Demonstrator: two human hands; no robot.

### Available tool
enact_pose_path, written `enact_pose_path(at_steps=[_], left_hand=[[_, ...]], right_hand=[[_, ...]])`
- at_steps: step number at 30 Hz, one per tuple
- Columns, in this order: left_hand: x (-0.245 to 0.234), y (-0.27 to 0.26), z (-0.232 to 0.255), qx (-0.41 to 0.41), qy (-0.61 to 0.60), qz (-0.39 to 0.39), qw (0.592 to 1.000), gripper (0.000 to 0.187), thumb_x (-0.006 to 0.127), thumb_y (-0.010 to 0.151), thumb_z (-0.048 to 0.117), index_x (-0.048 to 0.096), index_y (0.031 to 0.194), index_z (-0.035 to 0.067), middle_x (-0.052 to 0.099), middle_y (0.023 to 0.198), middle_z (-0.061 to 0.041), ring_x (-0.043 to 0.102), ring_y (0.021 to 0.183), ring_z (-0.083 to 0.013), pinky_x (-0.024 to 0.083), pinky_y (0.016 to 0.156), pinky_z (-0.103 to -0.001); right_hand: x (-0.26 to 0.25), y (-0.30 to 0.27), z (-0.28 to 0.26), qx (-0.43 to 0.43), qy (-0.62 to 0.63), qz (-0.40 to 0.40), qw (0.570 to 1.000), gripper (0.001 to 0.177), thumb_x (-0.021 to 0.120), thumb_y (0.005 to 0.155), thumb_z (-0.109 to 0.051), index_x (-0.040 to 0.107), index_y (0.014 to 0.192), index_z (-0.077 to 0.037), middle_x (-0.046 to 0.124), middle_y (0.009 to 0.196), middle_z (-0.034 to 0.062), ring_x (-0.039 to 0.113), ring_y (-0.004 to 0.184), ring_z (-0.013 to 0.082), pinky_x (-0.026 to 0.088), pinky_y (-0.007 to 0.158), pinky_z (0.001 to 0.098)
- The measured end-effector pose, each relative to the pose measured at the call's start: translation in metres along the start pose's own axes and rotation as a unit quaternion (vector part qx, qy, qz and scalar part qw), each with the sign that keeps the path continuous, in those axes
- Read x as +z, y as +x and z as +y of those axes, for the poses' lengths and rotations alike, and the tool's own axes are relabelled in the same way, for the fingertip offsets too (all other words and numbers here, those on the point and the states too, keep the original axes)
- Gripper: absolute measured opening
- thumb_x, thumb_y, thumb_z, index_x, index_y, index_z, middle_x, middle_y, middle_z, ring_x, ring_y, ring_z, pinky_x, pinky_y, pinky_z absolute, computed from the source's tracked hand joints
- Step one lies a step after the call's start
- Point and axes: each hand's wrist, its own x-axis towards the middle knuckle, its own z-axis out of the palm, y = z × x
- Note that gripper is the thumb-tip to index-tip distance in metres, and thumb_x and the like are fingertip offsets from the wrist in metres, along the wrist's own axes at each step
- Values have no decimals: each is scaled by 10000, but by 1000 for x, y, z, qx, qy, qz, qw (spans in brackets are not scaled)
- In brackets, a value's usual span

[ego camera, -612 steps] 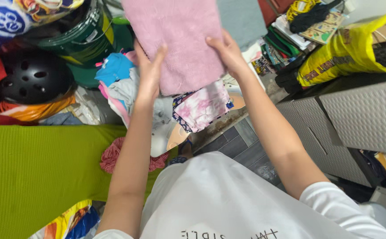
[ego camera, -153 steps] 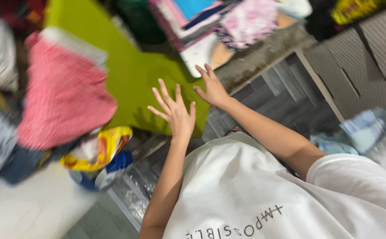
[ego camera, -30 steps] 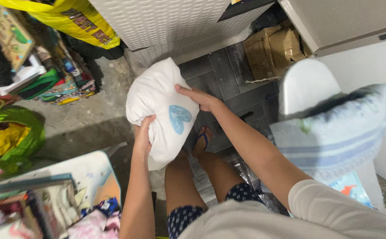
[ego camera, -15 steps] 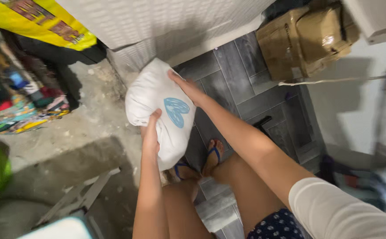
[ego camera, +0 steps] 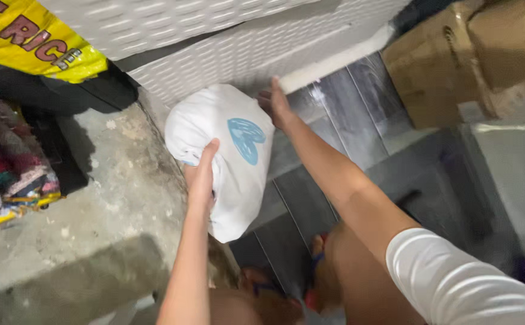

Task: The person uses a pink lint roller to clean several folded t-shirts and a blanket on an ironing board. They then fold a pink towel and place it on a green mat. The person opens a drawer to store folded towels and later places folded t-shirts into a closet shelf. Finally, they use the lint roller on a blue dinosaur-patterned blanket.

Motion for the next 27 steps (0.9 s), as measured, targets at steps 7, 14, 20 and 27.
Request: enact_pose_path(at_steps=[7,14,20,27], left_hand=[[11,36,-20,-10,60,-42,997,629,791,794,322,639,1269,-61,697,1251,-105,644,1128,-181,474,981,-301],[27,38,-29,-7,169,-3,986,518,799,756,328,723,1123,-29,745,1078,-68,671,974,-161,501,888,-298],[29,28,-15,-17,103,-48,993,551,784,775,304,692,1194,-42,720,1178,-84,656,1046,-155,491,931,-289],[46,-7,17,-38,156,-108,981,663,729,777,332,615,1317,-35,702,1261,-98,664,1126,-179,488,962,-297]], right_hand=[[-12,74,-9,-77,161,68,982,1065,308,885,-787,50,1617,-57,233,1648,241,455,1423,493,359,1205,584],[3,55,-26,-18,262,63,963,1068,324,913,-801,93,1620,-35,249,1634,249,321,1448,432,266,1167,541],[-40,66,-2,-30,212,-40,976,1090,343,935,-799,237,1553,92,454,1527,284,534,1383,397,400,1184,429],[-77,56,76,-46,65,-114,990,887,385,955,-692,373,1467,33,554,1392,218,606,1256,331,474,1086,412]])
